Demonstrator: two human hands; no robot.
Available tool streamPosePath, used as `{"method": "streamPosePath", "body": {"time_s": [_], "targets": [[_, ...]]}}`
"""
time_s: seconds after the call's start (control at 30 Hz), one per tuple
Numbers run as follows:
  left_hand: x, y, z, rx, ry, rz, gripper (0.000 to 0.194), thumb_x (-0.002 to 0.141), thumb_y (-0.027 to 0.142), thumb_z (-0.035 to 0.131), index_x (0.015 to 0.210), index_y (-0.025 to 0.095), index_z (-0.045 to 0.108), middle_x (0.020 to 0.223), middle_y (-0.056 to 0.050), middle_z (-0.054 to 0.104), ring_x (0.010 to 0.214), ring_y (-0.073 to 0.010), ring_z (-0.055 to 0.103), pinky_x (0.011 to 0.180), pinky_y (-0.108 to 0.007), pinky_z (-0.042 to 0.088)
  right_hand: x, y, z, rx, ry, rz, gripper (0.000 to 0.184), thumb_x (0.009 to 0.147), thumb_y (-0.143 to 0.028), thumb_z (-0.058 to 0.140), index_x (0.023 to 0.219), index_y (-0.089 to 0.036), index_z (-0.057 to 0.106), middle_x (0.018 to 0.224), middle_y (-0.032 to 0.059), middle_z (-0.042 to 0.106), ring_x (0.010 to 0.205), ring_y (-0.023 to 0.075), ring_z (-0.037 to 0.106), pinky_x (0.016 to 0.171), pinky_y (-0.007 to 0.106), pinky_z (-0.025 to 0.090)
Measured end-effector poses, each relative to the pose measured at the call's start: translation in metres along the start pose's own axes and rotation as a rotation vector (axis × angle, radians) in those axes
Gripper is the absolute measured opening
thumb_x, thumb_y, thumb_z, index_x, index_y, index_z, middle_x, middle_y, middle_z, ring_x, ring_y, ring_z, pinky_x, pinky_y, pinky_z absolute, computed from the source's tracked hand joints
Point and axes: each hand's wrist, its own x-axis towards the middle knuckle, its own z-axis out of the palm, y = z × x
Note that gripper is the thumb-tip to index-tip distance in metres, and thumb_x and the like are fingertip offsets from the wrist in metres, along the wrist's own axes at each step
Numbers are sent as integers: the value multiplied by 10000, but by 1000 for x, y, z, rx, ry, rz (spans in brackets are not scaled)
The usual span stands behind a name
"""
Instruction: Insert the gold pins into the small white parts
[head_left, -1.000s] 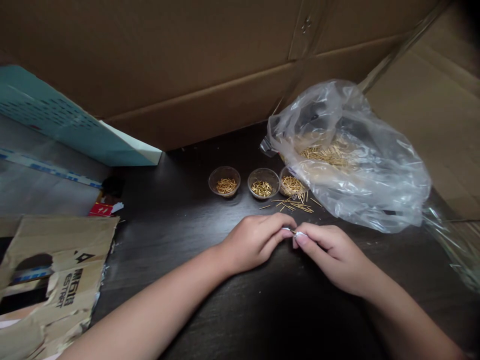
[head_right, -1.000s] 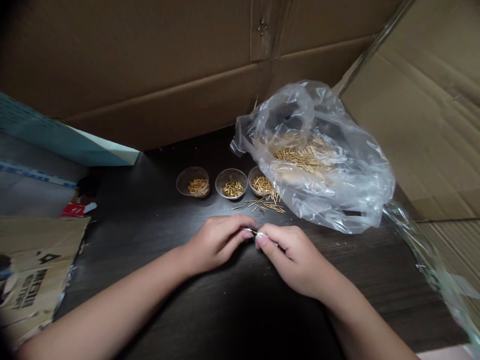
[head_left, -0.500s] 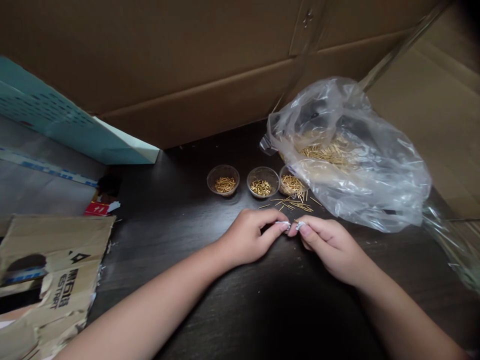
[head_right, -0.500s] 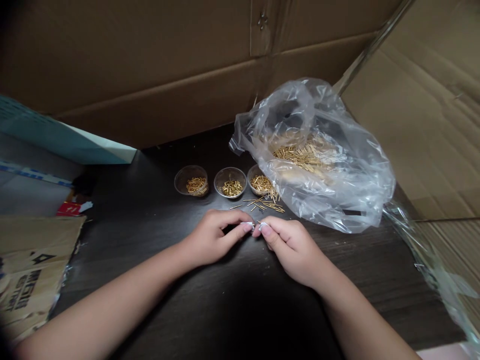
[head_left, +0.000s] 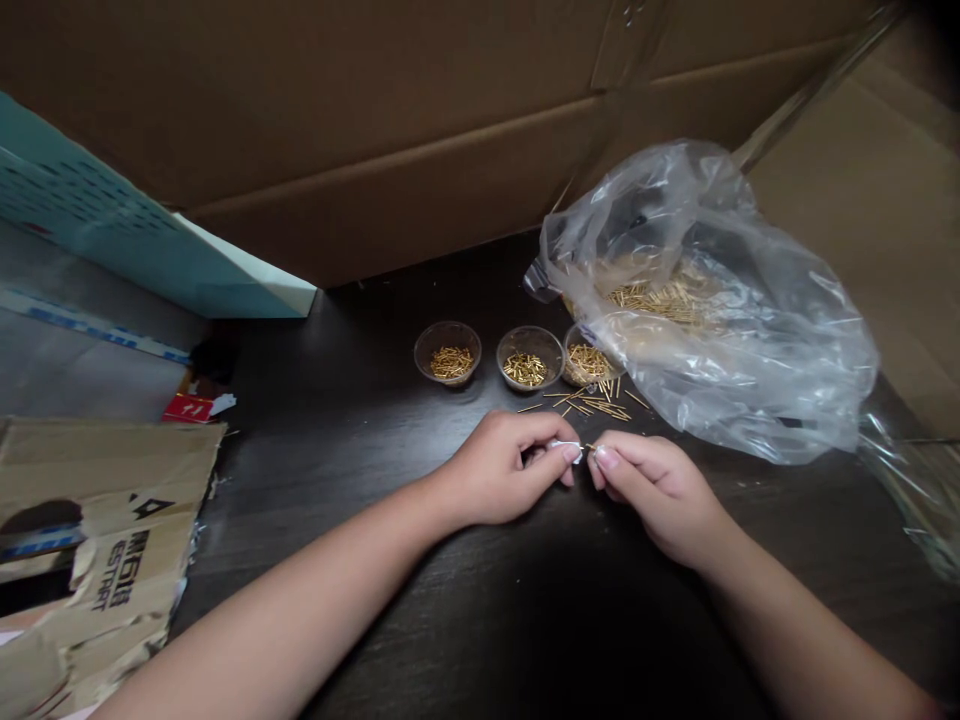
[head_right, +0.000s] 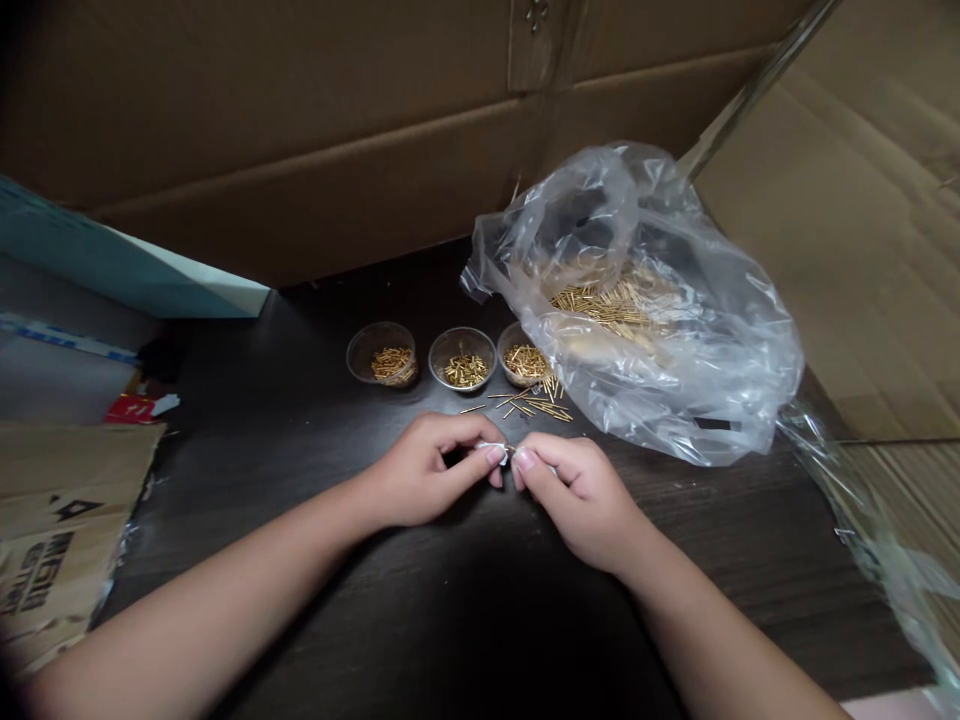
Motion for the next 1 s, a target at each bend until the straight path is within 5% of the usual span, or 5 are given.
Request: {"method": "streamPosePath", "body": {"time_s": [0.2,0.77,1.0], "targets": [[-2,-3,2,111,-11,53,163,971,209,562,875,148,679,797,-14,732,726,-116,657,708,-220,480,0,1,7,-24,126,9,382,1056,-371,446,737,-195,559,624,-19,527,568,123,463,565,246,378],[-2,-6,3,193,22,136,165,994,221,548,916,152,676,823,-11,734,739,-106,662,719,-202,460,1,0,6,-98,104,-27,344,1049,-285,441,738,-195,557,645,-19,537,592,124,485,575,249,366],[-2,-2,1,129,37,32,163,966,237,572,886,139,675,720,1,696,639,-99,611,624,-197,435,1,4,-2,-24,70,-3,419,1024,-317,489,624,-192,468,587,-31,440,560,120,412,552,258,323]]}}
